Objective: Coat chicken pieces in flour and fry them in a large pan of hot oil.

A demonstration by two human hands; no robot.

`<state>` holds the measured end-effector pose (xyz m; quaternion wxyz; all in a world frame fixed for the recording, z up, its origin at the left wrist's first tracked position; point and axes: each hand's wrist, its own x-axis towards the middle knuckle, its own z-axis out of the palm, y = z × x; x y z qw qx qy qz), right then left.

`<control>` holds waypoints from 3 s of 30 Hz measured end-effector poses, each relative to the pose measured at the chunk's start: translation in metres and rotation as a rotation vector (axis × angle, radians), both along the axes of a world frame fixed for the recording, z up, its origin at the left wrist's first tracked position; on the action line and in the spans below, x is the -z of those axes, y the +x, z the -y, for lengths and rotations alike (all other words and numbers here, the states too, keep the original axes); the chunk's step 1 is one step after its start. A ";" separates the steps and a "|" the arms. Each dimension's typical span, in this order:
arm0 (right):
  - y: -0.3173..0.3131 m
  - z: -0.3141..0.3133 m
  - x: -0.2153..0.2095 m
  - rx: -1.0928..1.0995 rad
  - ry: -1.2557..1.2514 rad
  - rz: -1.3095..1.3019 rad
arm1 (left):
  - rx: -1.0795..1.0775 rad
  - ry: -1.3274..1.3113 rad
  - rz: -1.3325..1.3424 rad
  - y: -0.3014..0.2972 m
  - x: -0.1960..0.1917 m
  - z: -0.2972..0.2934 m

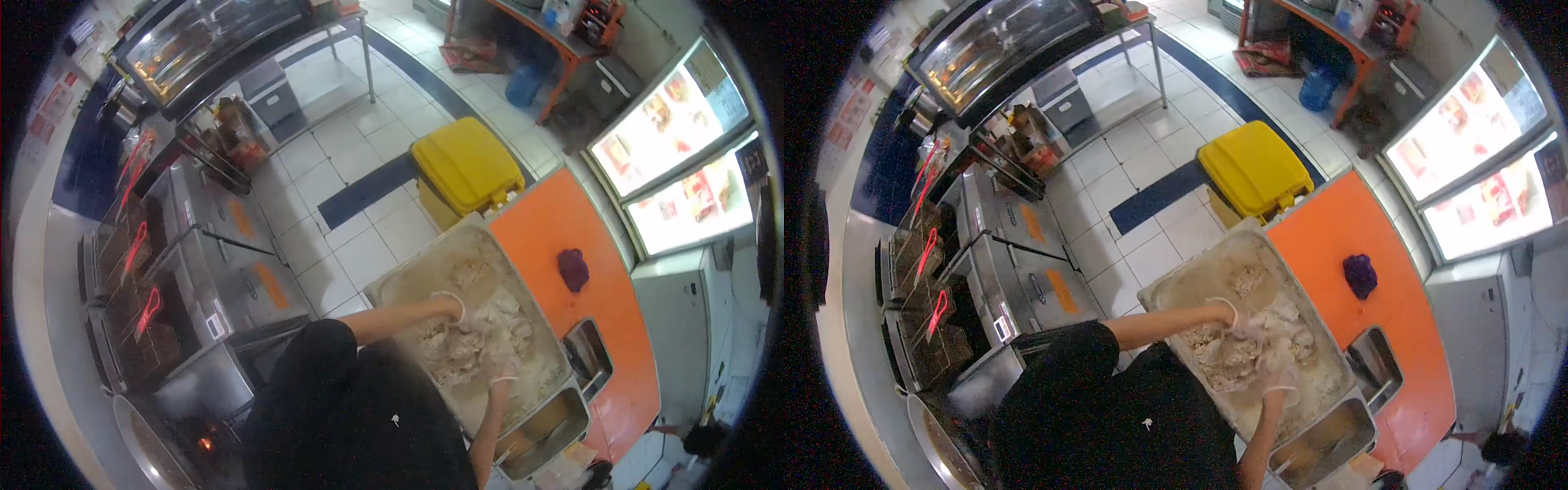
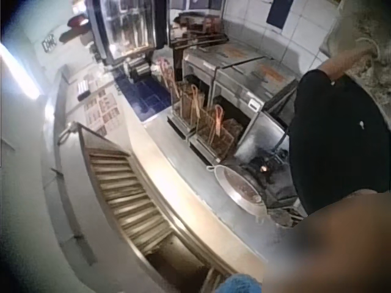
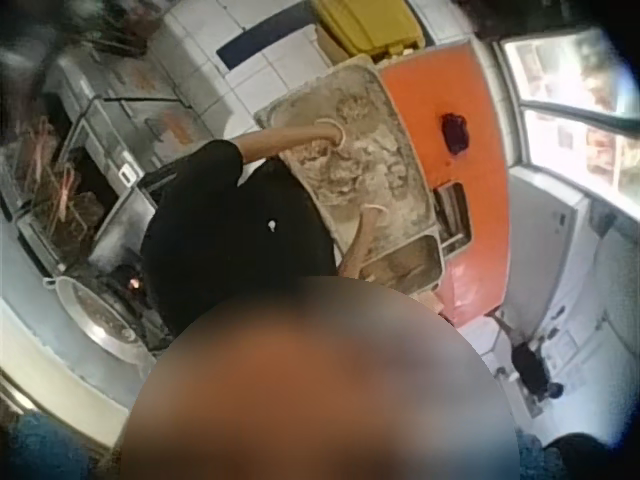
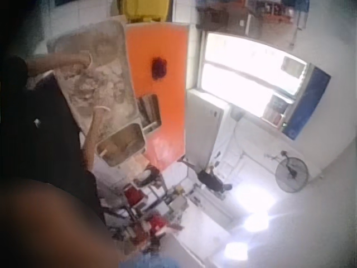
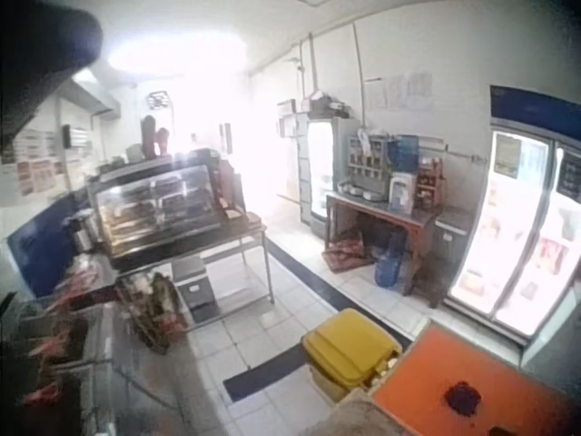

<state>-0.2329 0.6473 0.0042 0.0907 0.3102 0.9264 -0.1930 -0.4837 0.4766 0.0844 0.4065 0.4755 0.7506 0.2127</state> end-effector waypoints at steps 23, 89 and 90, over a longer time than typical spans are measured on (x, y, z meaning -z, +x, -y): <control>-0.055 0.005 -0.180 -0.357 -0.066 0.323 | -0.707 0.476 0.676 0.028 -0.062 0.060; -0.010 -0.003 -0.084 -0.016 -0.458 -0.206 | -0.231 0.303 -0.146 -0.005 0.058 -0.020; -0.014 -0.003 -0.063 -0.034 -0.457 -0.209 | -0.234 0.146 -0.249 -0.008 0.054 -0.019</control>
